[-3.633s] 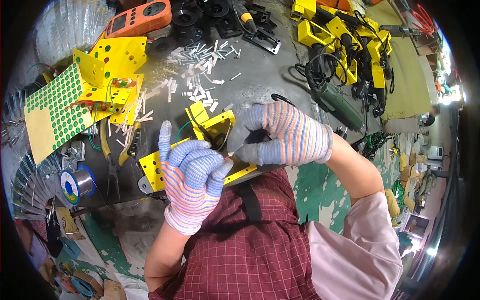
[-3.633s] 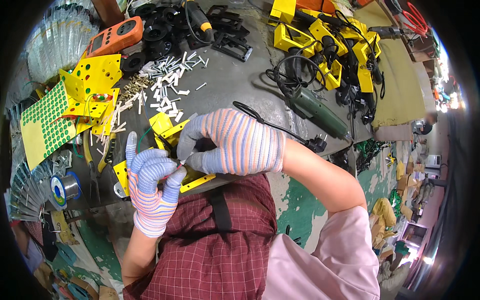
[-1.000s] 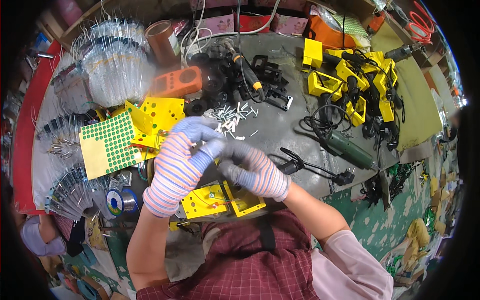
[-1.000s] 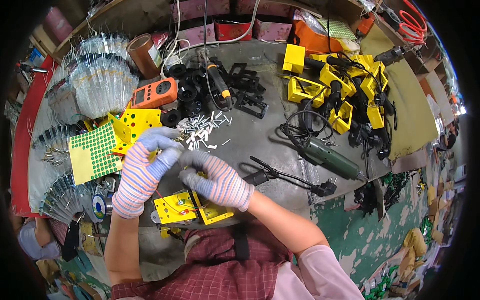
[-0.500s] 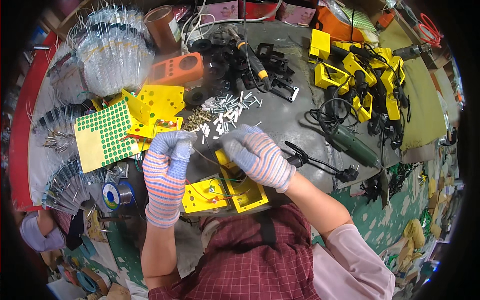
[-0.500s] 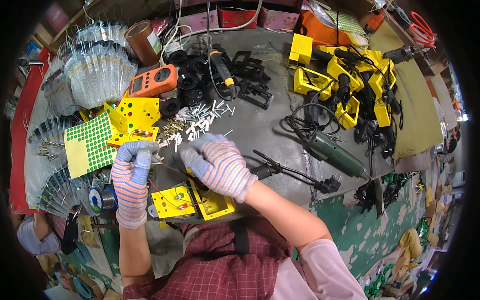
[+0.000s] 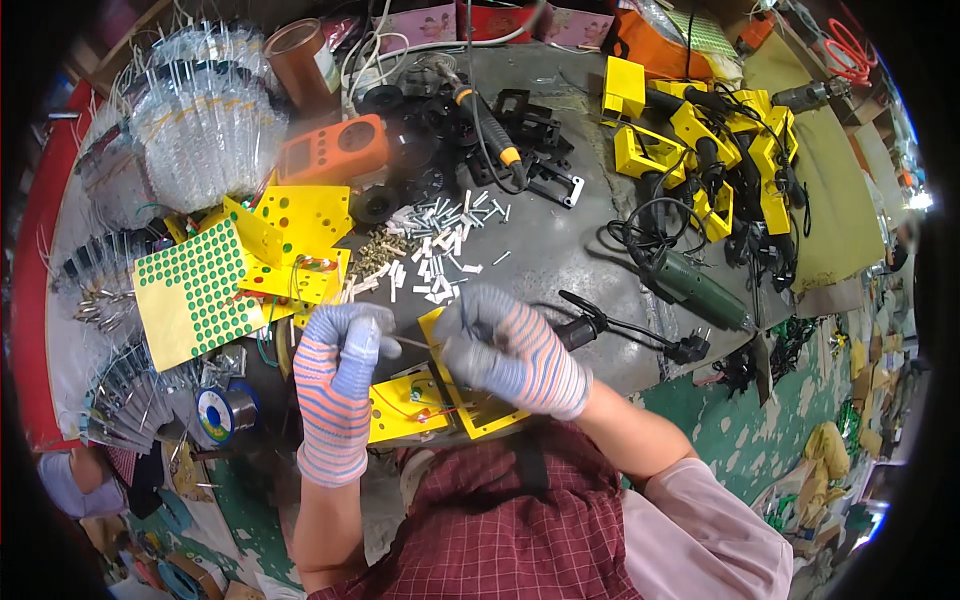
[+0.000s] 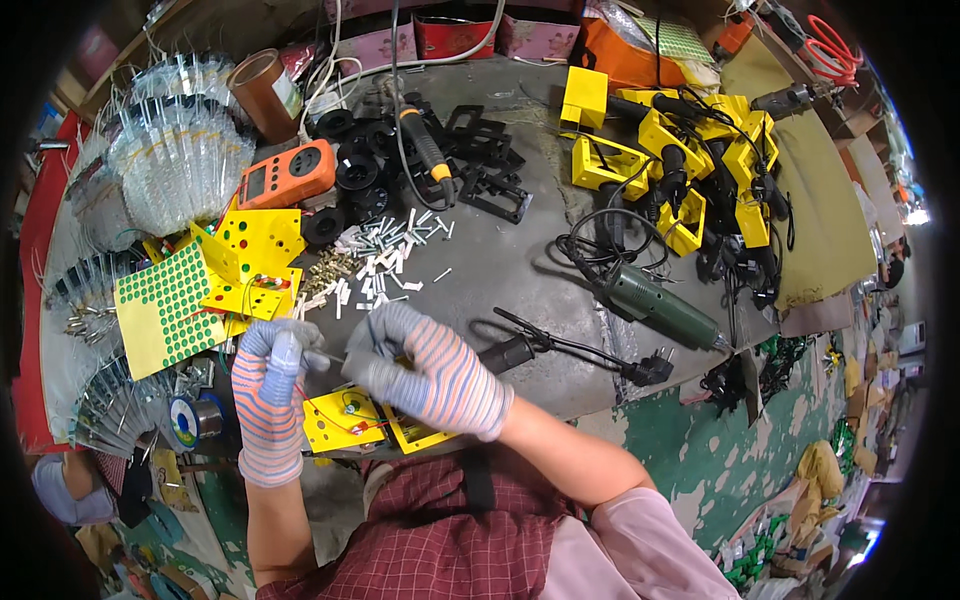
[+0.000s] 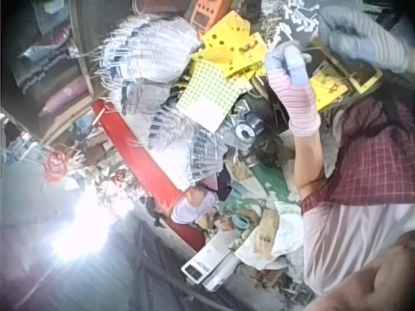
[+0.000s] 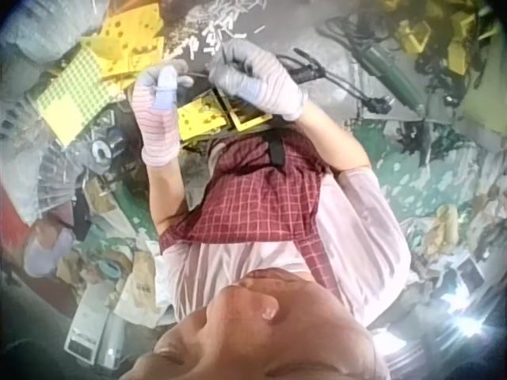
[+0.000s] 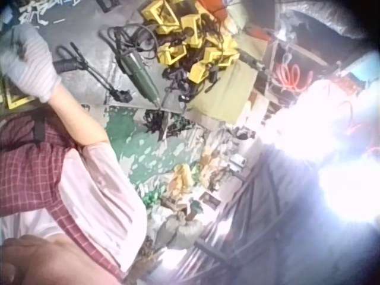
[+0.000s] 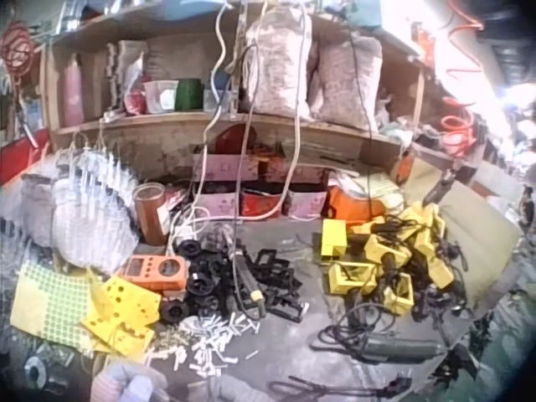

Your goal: Assembling and soldering components inside a yellow plastic electronic housing.

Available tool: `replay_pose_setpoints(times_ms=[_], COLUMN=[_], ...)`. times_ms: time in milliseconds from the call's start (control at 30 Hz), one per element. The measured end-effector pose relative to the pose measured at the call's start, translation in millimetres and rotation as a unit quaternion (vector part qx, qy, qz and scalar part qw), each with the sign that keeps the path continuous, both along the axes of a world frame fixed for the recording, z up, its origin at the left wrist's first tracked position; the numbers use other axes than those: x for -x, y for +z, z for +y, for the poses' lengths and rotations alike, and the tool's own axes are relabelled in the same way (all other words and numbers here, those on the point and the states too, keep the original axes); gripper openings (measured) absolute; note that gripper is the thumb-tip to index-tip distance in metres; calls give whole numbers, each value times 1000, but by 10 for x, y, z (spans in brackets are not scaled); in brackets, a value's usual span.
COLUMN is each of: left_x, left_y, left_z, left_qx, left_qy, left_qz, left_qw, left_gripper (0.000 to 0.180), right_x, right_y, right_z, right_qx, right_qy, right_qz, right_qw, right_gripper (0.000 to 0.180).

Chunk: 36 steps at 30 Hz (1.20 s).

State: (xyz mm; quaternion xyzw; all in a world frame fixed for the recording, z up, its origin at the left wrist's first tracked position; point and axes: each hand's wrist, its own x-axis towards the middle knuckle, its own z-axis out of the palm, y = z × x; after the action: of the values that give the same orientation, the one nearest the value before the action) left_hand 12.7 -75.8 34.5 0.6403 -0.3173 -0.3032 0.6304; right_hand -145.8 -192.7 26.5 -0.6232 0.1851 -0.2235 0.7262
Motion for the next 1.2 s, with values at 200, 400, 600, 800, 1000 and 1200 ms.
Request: replay_pose_setpoints(times_ms=[200, 400, 600, 800, 1000, 1200], left_x=[-6, -163, -331, -378, -478, -439], left_y=[144, 301, -121, -400, -421, -303], left_z=[18, -234, -1046, -1334, -1106, -1042], left_qx=[-2, -93, -102, -236, -138, -111], left_qy=[-101, -172, -106, -164, -144, -134], left_qz=[256, 58, -415, -537, -418, -523], left_qw=[961, 979, 898, 793, 886, 835], left_gripper=[26, 24, 21, 24, 19, 28], right_x=[114, 277, 372, 413, 414, 438], right_y=[-22, -129, -184, -157, 35, 17], right_z=[-89, -99, -48, -36, -10, 11], right_qx=[217, 207, 90, 62, -111, -90], right_qy=[-27, -83, -104, -73, -65, -75], right_qz=[-10, 7, -44, -41, -8, 3], right_qw=[976, 975, 989, 995, 992, 993], right_gripper=[19, 17, 13, 19, 18, 22])
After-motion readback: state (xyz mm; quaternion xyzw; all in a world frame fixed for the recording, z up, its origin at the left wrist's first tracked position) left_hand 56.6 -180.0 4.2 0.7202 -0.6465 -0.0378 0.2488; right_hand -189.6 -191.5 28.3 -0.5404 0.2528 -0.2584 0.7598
